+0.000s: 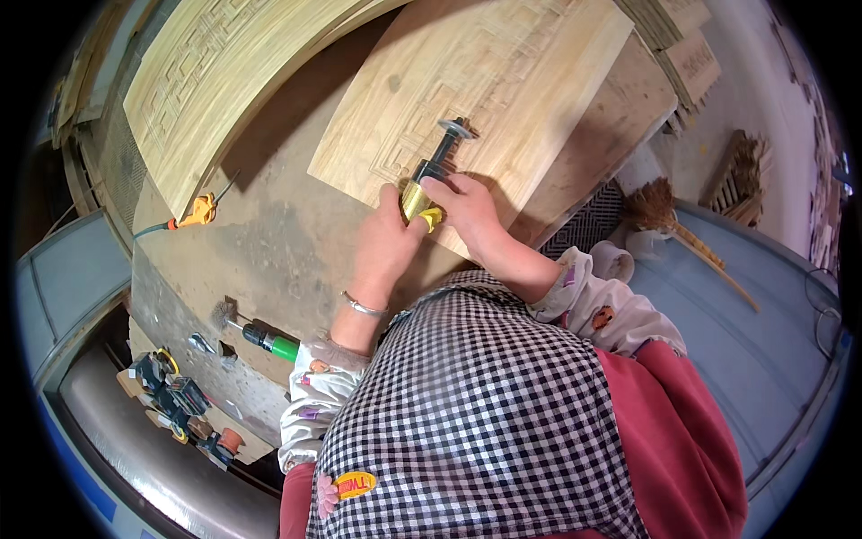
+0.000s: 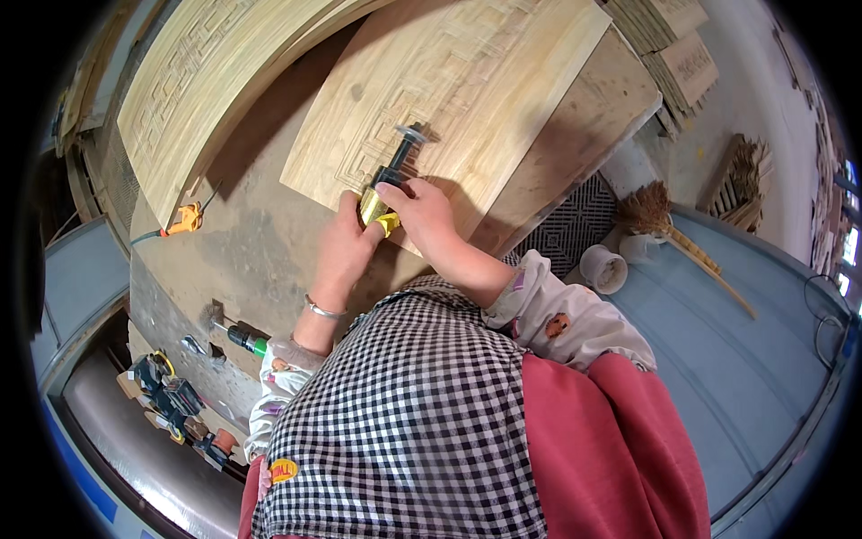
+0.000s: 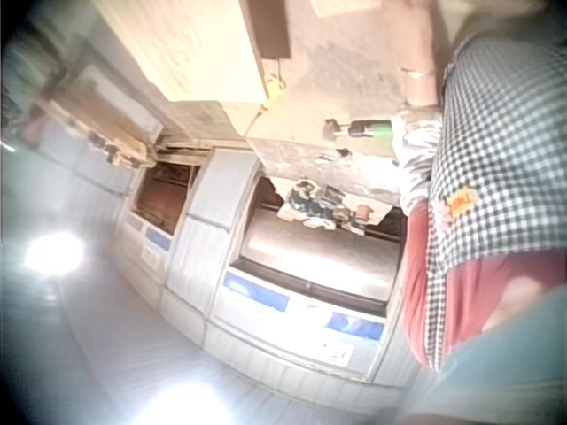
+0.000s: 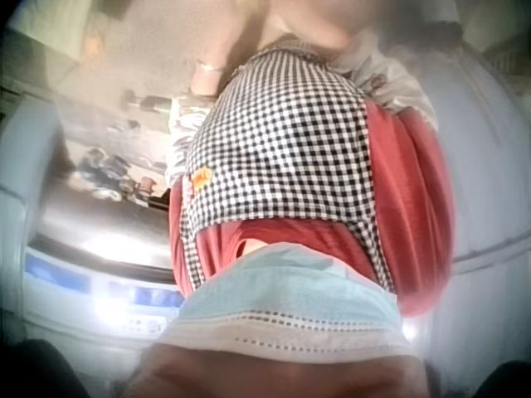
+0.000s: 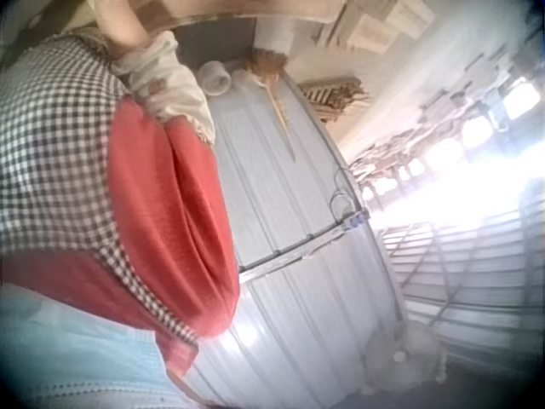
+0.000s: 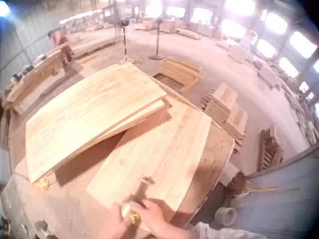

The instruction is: The person uses a rotary tool to carve a geometric pattern into a wooden board. They then switch to a wire brush attachment to clean the carved surface, removing dust and debris from the grooves.

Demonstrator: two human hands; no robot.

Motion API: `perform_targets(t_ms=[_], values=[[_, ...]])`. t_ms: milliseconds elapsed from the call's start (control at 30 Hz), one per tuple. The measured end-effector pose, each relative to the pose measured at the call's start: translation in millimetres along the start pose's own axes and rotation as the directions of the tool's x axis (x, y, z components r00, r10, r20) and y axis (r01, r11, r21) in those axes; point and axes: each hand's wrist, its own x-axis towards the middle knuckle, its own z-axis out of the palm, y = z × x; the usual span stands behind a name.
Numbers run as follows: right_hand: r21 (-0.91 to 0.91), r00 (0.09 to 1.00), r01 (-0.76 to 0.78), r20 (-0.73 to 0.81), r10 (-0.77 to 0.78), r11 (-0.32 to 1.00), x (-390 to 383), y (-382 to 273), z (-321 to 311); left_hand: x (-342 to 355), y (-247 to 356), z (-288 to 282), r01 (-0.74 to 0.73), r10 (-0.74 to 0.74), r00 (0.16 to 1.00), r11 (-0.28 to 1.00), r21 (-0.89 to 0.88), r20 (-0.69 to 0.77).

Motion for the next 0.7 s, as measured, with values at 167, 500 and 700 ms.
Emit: perform_targets(t_ms=[167, 500, 700], values=[[-0.06, 1.0, 0.013, 0.026, -0.012, 0.998, 3.7, 1.2, 1.5, -3.2, -6.9, 7.7, 0.027, -0.029, 0.999, 0.998, -0.05, -0.04], [-0.236, 1.0, 0.003, -0.012, -0.006, 0.972, 3.9, -9.3, 1.2, -1.9, -0.7, 8.3, 0.064, -0.063, 0.997, 0.998, 0.005, -0.037], [-0.134, 1.0, 0.029, -0.001, -0.029, 0.991, 8.5, 0.5, 13.5, -4.4, -8.9, 1.4, 0.084, -0.087, 0.994, 0.995, -0.052, -0.067]])
